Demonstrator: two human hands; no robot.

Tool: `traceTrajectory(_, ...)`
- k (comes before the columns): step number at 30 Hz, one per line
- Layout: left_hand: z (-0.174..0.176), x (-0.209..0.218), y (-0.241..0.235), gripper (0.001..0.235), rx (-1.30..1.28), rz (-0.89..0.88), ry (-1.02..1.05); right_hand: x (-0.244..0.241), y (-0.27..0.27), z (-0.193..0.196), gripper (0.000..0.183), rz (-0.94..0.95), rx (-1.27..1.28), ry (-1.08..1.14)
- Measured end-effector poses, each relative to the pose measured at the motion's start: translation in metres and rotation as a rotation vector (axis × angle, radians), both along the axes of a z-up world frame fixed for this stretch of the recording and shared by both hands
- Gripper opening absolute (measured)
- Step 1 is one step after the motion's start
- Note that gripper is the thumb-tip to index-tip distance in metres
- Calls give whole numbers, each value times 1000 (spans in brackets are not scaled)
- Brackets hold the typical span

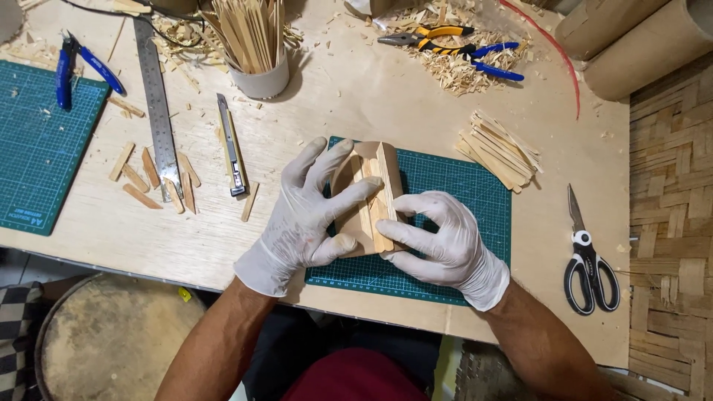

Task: Gluing wooden sticks onto a cardboard tube to cover its surface as part of a craft project.

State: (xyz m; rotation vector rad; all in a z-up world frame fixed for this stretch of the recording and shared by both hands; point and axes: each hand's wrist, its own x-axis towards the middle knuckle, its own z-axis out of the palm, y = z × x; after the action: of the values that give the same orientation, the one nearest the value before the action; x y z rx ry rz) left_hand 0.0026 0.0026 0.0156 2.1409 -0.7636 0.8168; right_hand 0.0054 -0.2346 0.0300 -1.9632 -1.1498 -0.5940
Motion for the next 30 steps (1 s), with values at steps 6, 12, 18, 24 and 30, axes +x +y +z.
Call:
traceTrajectory(6,2,1,-1,68,-1,-3,-8,-1,2,4,31,-5,9,4)
traceTrajectory(12,-4,-1,-2,70,26,29,9,-1,2,4,30,-10,18,4)
traceTrajectory(18,-6,-3,-2,69,11,20,28,-2,3,3,30,-19,13,-6)
traceTrajectory(24,-9,-3,-1,72,32,9,38,-2,1,2,30,-14,8,-5)
traceTrajectory(30,-7,-3,0,73,52,-7,47,-1,3,3,30,-13,9,-8)
